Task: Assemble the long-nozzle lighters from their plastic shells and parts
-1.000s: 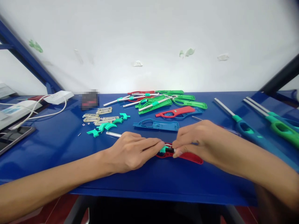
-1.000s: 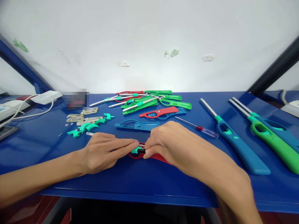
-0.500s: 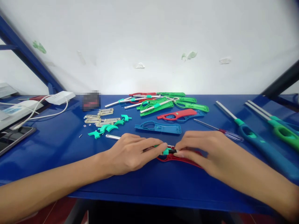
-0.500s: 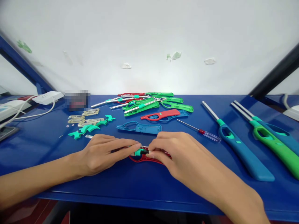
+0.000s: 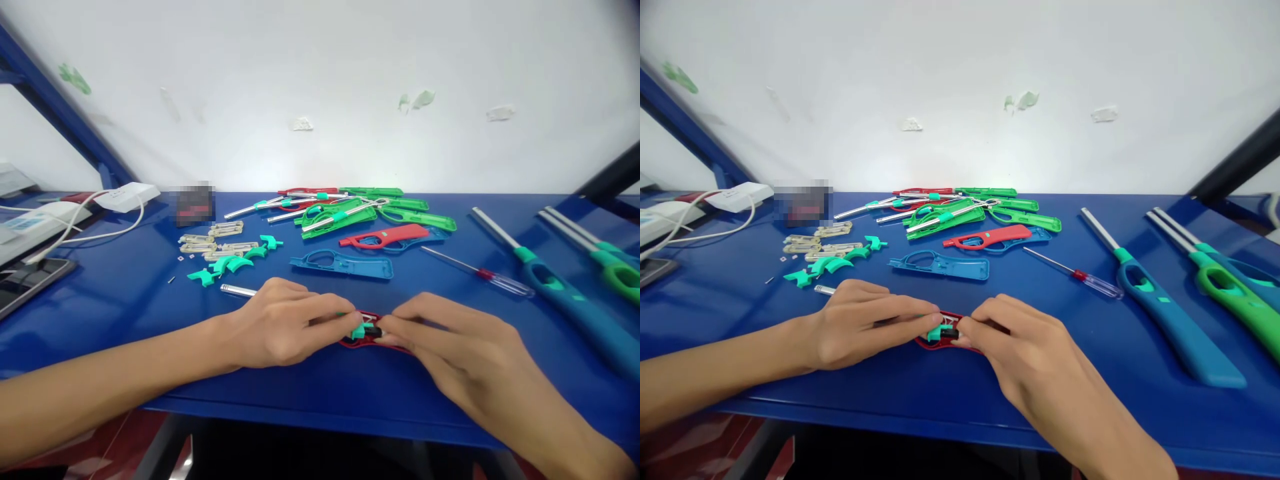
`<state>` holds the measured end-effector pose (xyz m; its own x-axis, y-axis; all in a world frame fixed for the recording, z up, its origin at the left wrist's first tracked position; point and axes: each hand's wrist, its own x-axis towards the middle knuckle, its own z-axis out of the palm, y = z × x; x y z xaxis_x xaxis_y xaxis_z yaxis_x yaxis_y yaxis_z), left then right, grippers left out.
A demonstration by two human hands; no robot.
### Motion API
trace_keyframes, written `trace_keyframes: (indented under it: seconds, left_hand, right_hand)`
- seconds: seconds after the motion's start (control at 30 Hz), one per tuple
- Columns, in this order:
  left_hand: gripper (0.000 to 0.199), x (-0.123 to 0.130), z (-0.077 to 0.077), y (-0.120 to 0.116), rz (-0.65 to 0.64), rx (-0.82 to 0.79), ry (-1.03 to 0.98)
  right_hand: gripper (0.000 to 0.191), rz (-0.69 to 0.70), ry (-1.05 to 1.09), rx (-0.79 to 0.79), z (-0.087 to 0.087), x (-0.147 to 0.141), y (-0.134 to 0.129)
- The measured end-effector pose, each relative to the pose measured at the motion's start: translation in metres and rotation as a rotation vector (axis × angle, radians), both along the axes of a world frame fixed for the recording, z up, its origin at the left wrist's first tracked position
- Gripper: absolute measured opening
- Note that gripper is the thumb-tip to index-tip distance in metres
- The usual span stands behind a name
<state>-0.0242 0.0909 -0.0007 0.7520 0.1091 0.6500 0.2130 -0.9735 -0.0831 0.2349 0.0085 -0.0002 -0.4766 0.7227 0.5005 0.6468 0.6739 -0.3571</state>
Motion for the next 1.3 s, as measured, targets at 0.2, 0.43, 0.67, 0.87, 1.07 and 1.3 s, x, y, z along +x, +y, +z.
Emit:
trace_keyframes:
  seconds: [0.2, 0.43, 0.67, 0.87, 1.07, 1.3]
  left_hand:
    - [0.035, 0.003, 0.003, -0.001, -0.024, 0.060, 0.002]
    - [0.033, 0.005, 0.003, -0.003, -0.020, 0.092, 0.014]
    - [0.031, 0.005, 0.003, -0.004, -0.009, 0.115, 0.035]
    - [0.025, 0.003, 0.001, 0.001, -0.037, -0.080, 0.024]
    - [0.018, 0.002, 0.006, -0.002, -0.007, -0.187, 0.055]
    - [0.025, 0.002, 0.006, -0.003, 0.008, -0.241, 0.064]
  right_hand:
    - [0.021, 0.019, 0.015, 0.019, -0.002, -0.001, -0.002]
    - [0.025, 0.024, 0.036, 0.022, -0.005, -0.002, 0.000]
    - [0.021, 0.004, -0.014, 0.036, -0.001, 0.003, -0.004]
    - [0.016, -0.069, -0.097, 0.148, -0.005, 0.006, -0.009]
    - [0.013, -0.122, -0.135, 0.185, -0.008, 0.004, -0.017]
    - [0.016, -0.128, -0.148, 0.196, -0.006, -0.001, -0.016]
